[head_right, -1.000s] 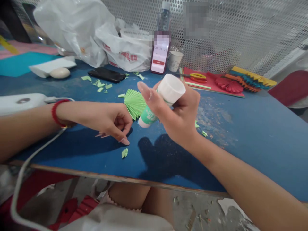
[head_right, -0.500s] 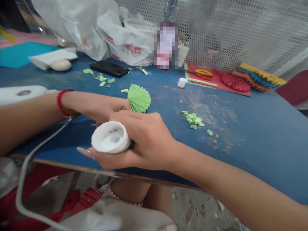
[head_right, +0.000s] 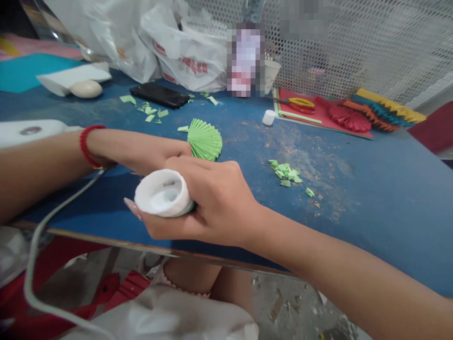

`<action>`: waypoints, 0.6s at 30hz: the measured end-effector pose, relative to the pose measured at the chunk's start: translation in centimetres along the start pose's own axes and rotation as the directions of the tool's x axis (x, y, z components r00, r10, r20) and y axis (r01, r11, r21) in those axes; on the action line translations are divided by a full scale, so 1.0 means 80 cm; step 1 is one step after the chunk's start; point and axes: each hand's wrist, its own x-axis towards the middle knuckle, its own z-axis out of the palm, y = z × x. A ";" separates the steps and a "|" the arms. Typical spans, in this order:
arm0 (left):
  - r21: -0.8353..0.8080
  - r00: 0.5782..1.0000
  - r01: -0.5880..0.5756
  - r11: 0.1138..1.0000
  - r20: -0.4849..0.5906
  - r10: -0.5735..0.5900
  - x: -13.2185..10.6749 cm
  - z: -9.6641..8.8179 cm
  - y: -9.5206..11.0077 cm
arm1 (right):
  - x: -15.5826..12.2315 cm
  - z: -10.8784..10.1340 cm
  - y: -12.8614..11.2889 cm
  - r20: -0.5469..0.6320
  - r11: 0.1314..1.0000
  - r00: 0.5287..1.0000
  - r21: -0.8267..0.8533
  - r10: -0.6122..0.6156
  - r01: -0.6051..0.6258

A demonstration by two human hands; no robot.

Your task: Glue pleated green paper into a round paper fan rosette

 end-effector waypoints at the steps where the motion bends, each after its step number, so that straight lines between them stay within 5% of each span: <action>1: 0.002 1.000 -0.011 1.000 0.002 0.011 0.000 0.000 -0.001 | 0.000 0.000 0.000 -0.008 1.000 1.000 0.006 0.007 -0.007; 7: 0.005 1.000 -0.025 1.000 0.019 0.025 -0.001 -0.001 -0.002 | 0.000 0.001 0.003 -0.045 0.999 0.998 0.025 0.039 -0.038; 16: 0.030 0.999 0.040 0.999 0.015 -0.041 -0.001 -0.001 0.000 | -0.006 -0.008 0.004 0.036 0.981 0.997 -0.177 -0.070 0.076; 18: 0.036 0.996 0.029 0.999 -0.087 -0.026 -0.001 0.000 0.001 | -0.004 -0.013 0.005 0.013 0.971 0.995 -0.220 -0.097 0.097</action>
